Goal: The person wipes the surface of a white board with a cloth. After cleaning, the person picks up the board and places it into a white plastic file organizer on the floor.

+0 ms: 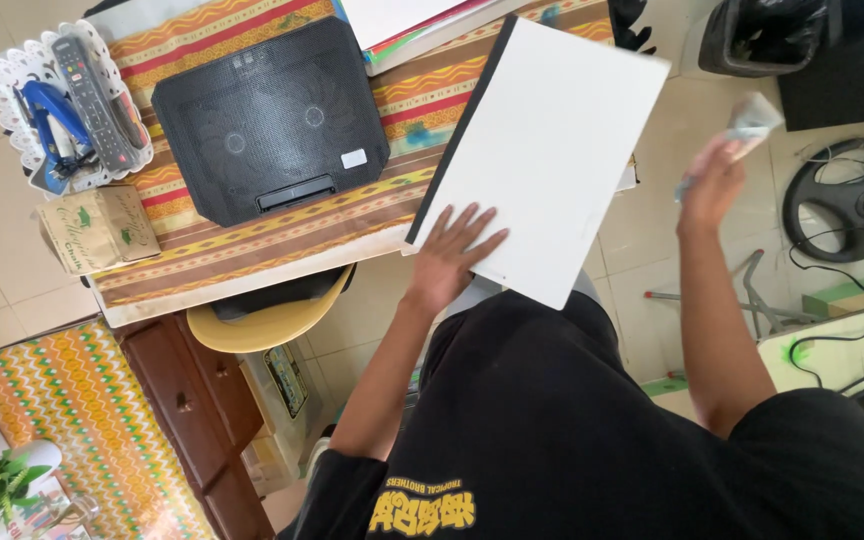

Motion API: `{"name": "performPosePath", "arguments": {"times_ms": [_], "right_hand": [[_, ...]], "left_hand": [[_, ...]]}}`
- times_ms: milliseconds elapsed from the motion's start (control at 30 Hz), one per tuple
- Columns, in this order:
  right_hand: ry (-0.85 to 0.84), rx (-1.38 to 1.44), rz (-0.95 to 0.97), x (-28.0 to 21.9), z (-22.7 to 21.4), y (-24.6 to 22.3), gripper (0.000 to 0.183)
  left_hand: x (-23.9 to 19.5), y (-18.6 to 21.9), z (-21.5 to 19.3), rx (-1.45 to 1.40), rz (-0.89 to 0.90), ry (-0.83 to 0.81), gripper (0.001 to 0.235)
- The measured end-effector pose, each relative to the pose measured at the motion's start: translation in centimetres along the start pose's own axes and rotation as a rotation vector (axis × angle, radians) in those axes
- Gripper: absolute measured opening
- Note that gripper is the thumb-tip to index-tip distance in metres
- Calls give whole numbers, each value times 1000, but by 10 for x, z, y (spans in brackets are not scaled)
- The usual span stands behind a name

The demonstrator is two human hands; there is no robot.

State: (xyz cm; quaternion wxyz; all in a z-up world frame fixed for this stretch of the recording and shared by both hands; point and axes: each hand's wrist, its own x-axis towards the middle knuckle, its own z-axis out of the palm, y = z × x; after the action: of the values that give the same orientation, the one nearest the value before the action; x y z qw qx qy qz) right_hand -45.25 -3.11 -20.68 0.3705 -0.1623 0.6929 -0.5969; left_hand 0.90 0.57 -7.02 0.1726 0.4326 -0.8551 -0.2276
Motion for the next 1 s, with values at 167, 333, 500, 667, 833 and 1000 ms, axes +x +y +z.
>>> {"name": "performPosePath", "arguments": {"times_ms": [167,333,500,667,833,1000], "right_hand": [[-515,-575,-568,-124,90,-32,61],[-1081,-1187,-804,-209,124,-34,59],[-948,-1289,-811,-148,145,-25,60],[-647,-1281,-826,-46,209,-52,62],[-589,-1310,-788,-71,267,-36,60],[-1062,-1243,-1091,-158,257,-23,58]], "left_hand": [[2,-12,32,212,-155,-276,97],[0,-20,41,161,-417,-373,110],[-10,-36,59,251,-362,-260,106],[-2,-33,51,205,-398,-320,106],[-11,-38,65,157,-405,-273,105],[-9,-42,68,216,-382,-260,103]]}}
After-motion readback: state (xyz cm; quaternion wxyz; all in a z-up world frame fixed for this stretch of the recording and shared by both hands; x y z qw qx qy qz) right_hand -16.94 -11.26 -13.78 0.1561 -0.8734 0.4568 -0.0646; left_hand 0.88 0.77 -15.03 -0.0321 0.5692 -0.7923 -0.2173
